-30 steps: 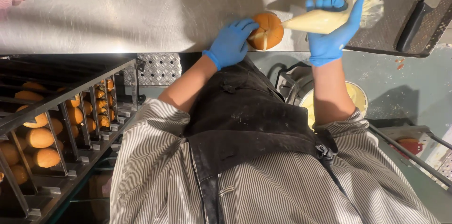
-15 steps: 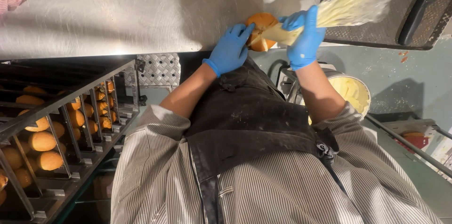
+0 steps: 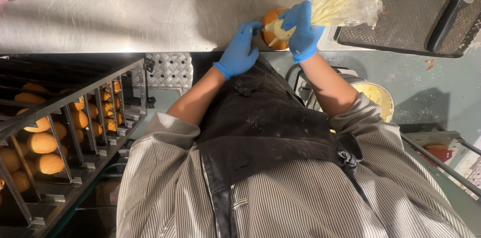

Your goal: Pipe cream or batter in a star pattern onto individual bread buns on a tray.

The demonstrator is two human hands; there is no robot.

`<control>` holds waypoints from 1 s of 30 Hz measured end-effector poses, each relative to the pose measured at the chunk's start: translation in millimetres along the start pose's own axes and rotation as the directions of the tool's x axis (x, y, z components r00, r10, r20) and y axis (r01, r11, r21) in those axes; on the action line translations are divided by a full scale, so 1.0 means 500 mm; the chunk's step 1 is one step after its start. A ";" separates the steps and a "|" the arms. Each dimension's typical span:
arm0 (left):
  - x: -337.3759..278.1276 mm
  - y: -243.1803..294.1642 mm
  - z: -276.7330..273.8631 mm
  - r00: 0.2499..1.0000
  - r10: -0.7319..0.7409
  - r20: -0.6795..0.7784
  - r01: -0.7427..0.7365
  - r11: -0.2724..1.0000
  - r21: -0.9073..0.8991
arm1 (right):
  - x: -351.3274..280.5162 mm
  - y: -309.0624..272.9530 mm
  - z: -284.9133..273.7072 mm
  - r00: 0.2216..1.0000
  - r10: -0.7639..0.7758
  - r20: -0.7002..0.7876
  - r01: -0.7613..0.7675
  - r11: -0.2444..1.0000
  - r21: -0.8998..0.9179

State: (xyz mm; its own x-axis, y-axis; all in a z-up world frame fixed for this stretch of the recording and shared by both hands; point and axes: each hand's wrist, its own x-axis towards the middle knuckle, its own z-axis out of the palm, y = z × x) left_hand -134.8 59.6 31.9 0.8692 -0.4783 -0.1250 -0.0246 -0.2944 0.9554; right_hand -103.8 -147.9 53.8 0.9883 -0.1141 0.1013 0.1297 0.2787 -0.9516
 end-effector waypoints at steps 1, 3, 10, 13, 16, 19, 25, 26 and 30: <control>0.002 -0.003 -0.002 1.000 -0.001 0.000 0.001 1.000 0.000 | -0.002 0.009 -0.007 1.000 0.000 0.000 0.000 1.000 0.000; 0.008 -0.008 -0.008 0.998 -0.038 -0.051 0.038 0.999 0.012 | -0.003 0.026 -0.020 0.998 0.019 -0.058 -0.018 0.999 0.026; 0.070 0.016 -0.041 0.999 0.048 0.001 -0.047 0.973 0.225 | -0.002 -0.023 -0.058 0.973 0.158 -0.166 -0.174 0.981 -0.085; 0.110 0.029 -0.043 0.969 0.232 0.088 -0.248 0.915 0.319 | 0.013 -0.034 -0.064 0.956 0.176 -0.236 -0.186 0.982 -0.021; 0.127 0.020 -0.039 0.954 0.193 0.229 -0.267 0.896 0.354 | 0.025 -0.045 -0.118 0.914 0.198 -0.354 -0.106 0.959 0.264; 0.108 0.027 -0.053 0.954 0.144 0.264 -0.242 0.889 0.390 | 0.038 -0.087 -0.171 0.939 0.197 -0.283 -0.059 0.901 0.430; 0.009 0.019 -0.049 0.990 -0.012 0.144 -0.033 0.952 0.305 | 0.016 -0.139 -0.201 0.800 0.555 -0.228 -0.247 0.651 0.718; -0.005 0.012 -0.043 0.993 0.022 0.112 -0.056 0.949 0.310 | 0.012 -0.139 -0.198 0.812 0.545 -0.207 -0.255 0.651 0.715; -0.037 0.013 -0.025 0.996 0.090 0.009 -0.090 0.980 0.176 | -0.004 -0.129 -0.176 0.805 0.536 -0.254 -0.246 0.691 0.679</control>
State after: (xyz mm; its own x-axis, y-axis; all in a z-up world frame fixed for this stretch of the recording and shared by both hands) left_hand -144.9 76.9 43.8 0.8590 -0.5103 -0.0412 -0.1892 -0.3911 0.9007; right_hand -121.2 -249.6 89.6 0.8450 -0.1847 -0.5019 -0.0985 0.8686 -0.4855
